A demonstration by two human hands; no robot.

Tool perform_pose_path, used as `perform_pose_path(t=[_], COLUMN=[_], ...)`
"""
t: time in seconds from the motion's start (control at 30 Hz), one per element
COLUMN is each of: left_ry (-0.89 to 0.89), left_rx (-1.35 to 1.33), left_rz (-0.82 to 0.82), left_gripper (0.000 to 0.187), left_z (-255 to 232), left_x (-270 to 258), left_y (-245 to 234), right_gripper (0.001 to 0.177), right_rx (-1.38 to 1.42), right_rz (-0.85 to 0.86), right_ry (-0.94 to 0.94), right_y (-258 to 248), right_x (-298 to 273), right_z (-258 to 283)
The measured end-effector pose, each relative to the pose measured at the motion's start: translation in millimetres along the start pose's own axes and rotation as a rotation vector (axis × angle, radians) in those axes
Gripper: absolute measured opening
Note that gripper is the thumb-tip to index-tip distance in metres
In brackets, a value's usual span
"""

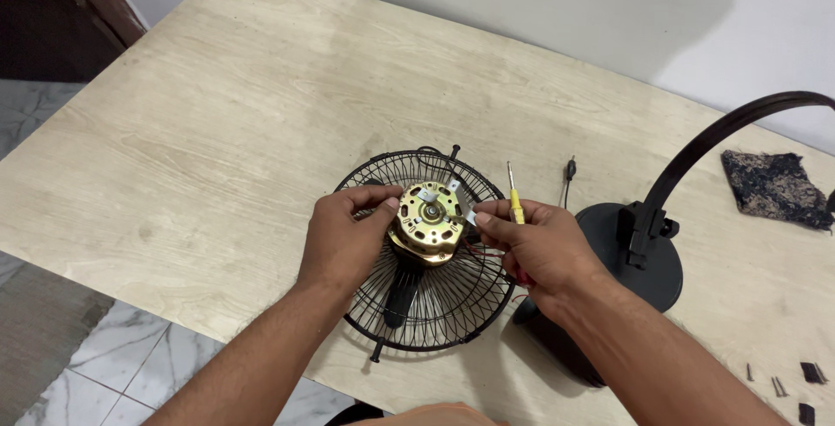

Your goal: The person uses a screwdriver to tighten screws on the motor housing of a disassembled electric fan. They then connect a small white electrical component to the motor and secure it with the screwdriver.

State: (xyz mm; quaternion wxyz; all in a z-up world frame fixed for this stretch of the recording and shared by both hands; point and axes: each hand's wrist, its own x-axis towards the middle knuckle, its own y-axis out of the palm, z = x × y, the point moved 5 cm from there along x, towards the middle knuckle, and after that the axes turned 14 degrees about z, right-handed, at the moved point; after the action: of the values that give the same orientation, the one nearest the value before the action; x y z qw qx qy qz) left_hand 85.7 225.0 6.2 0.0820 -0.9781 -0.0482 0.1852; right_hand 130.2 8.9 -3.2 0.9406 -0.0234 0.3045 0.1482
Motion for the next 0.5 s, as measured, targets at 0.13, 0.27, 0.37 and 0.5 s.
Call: perform_pose_path(t=[0.13,0.27,0.37,0.5], left_ry=[0.021,0.047,0.003,-0.058], left_rx=[0.028,0.083,0.119,0.158], left_rz=[0.005,0.033,0.043,0.043], left_gripper=[0.025,0.023,0.021,0.019], left_z=[-5,-13,-16,-17], left_x=[1,5,8,10], left_y=[-3,-3,-2,-4], right_gripper=[0.014,0.015,0.015,0.017], right_rx=[-0.013,-0.058,-0.082,-0.089], right_rz=[-0.012,-0.024,-0.033,-0.032], right_ry=[0.012,0.016,0.028,0.033], right_y=[-1,-1,-1,2], right_x=[5,7,7,4], right_z=[-3,-2,0,1])
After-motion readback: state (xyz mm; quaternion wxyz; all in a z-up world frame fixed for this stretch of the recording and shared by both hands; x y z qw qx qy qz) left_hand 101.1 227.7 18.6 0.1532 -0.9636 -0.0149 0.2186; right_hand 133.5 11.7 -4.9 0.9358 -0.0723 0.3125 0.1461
